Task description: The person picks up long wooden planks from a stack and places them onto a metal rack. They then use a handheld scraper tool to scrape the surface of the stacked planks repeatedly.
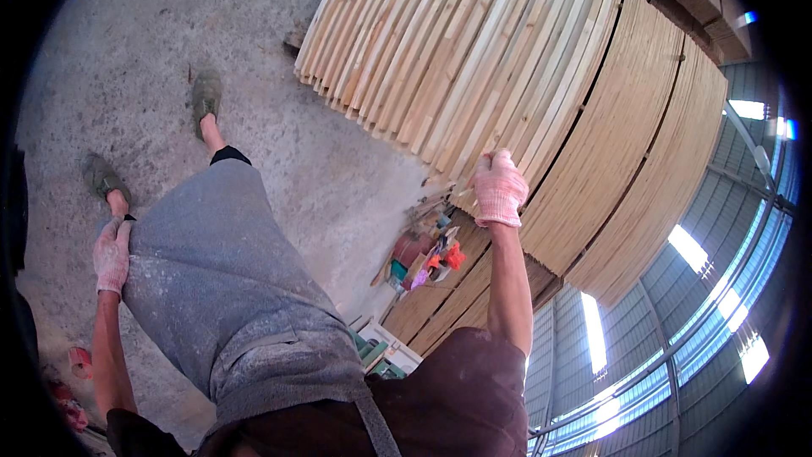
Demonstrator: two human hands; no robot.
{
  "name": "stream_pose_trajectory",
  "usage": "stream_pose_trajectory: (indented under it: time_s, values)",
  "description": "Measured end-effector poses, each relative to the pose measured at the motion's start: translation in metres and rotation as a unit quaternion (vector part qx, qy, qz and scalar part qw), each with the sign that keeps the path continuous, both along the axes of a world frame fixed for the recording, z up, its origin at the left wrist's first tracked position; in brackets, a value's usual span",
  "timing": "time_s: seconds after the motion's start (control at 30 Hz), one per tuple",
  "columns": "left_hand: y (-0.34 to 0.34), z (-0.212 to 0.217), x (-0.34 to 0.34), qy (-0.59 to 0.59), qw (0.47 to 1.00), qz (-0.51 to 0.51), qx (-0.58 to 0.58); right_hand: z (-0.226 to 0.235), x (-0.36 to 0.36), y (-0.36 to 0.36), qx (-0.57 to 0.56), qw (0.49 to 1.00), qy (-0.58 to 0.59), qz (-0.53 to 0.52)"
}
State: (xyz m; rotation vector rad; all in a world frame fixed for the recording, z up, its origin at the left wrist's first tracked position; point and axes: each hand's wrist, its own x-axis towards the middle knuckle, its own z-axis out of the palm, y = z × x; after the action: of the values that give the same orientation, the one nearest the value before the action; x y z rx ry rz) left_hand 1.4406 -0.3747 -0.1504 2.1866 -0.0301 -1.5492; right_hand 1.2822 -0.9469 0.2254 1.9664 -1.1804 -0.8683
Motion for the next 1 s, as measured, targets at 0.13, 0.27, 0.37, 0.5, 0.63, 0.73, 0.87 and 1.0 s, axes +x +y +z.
stream_pose_trajectory:
  time_s: [0.13,0.27,0.37,0.5,0.63,0.73,0.87,1.0]
  values:
    - [-0.002,0.002,0.003,-0.001,1.0,-0.007,-0.007,-0.004,-0.008,-0.015,-0.01,0.999,-0.018,0.04]
    - [0.003,-0.003,0.004,-0.005,1.0,-0.019,-0.025,-0.003,-0.019,0.003,0.033,0.999,0.033,0.013]
    - [0.004,-0.003,0.014,-0.014,1.0,-0.014,-0.02,0.004,-0.042,0.03,0.041,0.998,-0.05,0.013]
    - [0.004,0.008,0.03,-0.049,0.998,-0.042,-0.025,0.024,-0.083,0.091,0.064,0.989,-0.116,-0.057]
    - [0.017,0.031,0.032,-0.203,0.94,-0.274,-0.019,0.011,-0.175,0.188,0.158,0.958,-0.084,-0.225]
    - [0.038,0.088,0.031,-0.251,0.908,-0.327,-0.076,-0.013,-0.256,0.279,0.267,0.915,-0.108,-0.282]
    - [0.075,0.123,0.034,-0.122,0.967,-0.214,-0.066,-0.05,-0.29,0.328,0.381,0.835,-0.151,-0.367]
    - [0.17,0.057,0.05,-0.245,0.854,-0.456,-0.05,-0.031,-0.261,0.334,0.413,0.708,-0.3,-0.487]
